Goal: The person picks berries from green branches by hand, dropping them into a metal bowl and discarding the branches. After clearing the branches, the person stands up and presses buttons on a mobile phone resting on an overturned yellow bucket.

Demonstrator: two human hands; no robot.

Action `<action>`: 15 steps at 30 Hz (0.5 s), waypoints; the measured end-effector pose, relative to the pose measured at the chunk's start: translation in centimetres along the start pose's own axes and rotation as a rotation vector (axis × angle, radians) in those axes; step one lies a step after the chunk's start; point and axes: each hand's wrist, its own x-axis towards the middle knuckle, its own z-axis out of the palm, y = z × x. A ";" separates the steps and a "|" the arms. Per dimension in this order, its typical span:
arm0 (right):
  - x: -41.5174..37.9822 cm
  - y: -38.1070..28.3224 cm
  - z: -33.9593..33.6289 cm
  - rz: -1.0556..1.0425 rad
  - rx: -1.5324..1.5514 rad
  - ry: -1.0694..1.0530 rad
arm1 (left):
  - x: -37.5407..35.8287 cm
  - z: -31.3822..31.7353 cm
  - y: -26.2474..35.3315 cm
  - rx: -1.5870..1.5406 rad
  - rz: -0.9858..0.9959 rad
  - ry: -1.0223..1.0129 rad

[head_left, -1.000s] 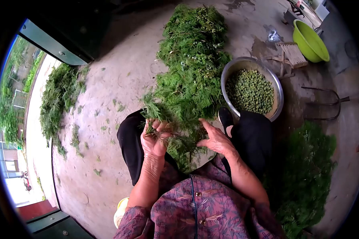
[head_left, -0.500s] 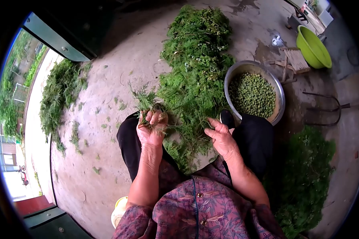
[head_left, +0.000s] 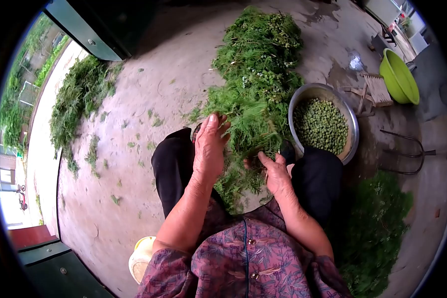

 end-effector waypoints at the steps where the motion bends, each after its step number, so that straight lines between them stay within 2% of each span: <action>1: -0.2 -0.9 0.7 -0.029 0.077 0.117 | 0.2 -0.3 0.7 0.155 0.084 -0.019; 2: -0.3 -1.6 1.1 -0.028 0.106 0.094 | 0.2 -0.9 1.3 0.386 0.109 -0.075; 5: -0.7 -4.0 1.9 0.010 0.086 0.004 | 0.6 -1.8 0.9 0.771 0.035 -0.282; 6: -0.7 -4.6 2.2 0.029 0.060 -0.034 | 0.7 -1.6 1.0 0.760 0.027 -0.238; 7: -0.9 -4.7 2.3 0.033 -0.094 0.169 | 1.4 -1.5 1.2 0.687 0.024 -0.253; 9: 0.6 -5.2 0.3 0.129 -0.713 0.137 | 3.7 -1.7 2.4 0.541 0.039 -0.264; 11: 2.4 -4.2 -2.9 -0.317 -1.633 0.102 | 5.1 -0.5 4.0 0.652 0.139 -0.253; 13: 2.8 -5.7 -3.4 -0.095 -1.629 -0.121 | 6.4 0.4 6.1 0.834 0.171 -0.325; 15: 3.8 -6.9 -2.3 0.580 -1.800 -0.143 | 9.2 0.0 5.6 0.974 0.397 -0.393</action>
